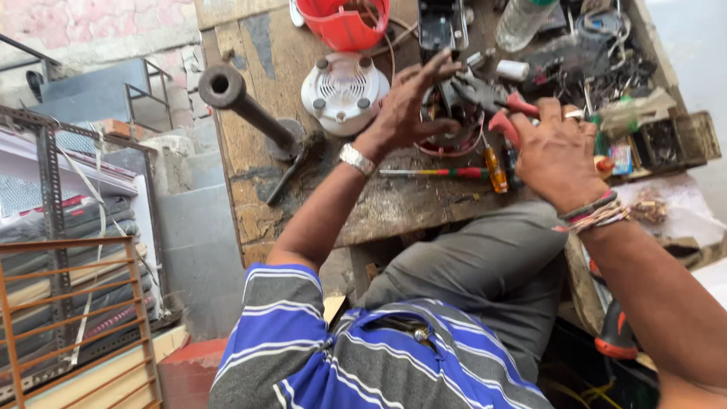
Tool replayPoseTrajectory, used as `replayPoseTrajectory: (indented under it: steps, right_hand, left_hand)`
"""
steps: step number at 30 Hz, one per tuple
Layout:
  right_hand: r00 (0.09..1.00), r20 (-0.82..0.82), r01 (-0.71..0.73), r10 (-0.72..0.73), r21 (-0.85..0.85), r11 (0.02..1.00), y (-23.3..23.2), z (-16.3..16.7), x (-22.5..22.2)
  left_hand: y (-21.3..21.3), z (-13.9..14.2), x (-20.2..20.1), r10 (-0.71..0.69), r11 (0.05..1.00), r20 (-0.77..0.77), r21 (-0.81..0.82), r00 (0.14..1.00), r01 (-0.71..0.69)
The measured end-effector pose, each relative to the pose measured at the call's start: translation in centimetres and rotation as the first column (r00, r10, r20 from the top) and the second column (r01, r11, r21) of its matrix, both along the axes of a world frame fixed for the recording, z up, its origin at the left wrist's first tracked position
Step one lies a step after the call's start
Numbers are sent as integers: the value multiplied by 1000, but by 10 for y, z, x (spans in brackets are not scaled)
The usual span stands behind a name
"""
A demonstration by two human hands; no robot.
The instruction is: The person works on a small electrical appliance, using a screwdriver to remove and tighten screws on a metal housing. They manipulate wires and internal components, then apply a liquid from a bottle to the assembly.
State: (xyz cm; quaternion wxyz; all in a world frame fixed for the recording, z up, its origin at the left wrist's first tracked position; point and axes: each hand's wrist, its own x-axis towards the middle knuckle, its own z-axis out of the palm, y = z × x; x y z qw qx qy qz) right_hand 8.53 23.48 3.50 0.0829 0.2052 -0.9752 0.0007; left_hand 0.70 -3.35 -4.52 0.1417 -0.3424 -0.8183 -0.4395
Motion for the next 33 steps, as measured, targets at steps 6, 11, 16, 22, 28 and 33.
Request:
replayPoseTrajectory:
  steps: [6, 11, 16, 22, 28, 33]
  right_hand:
    - [998, 51, 56, -43, -280, 958, 16, -25, 44]
    - [894, 422, 283, -149, -276, 919, -15, -66, 96]
    - [925, 378, 92, -44, -110, 990, -76, -82, 97]
    - [954, 232, -96, 187, -357, 929, -105, -68, 88]
    - [972, 206, 237, -117, -828, 508, -63, -44, 30]
    - [853, 515, 519, 79, -855, -27, -45, -6, -53]
  left_hand:
    - [-17, -13, 23, 165, 952, 61, 250, 985, -175]
    - [-15, -34, 73, 425, 831, 525, 97, 737, -548]
    - [15, -36, 82, -39, 732, 826, 407, 563, -546]
    - [22, -22, 52, -361, 397, 753, 658, 550, -640]
    - [11, 2, 36, -388, 218, 684, 719, 617, -660]
    - [12, 21, 34, -209, 434, 631, 744, 747, -507]
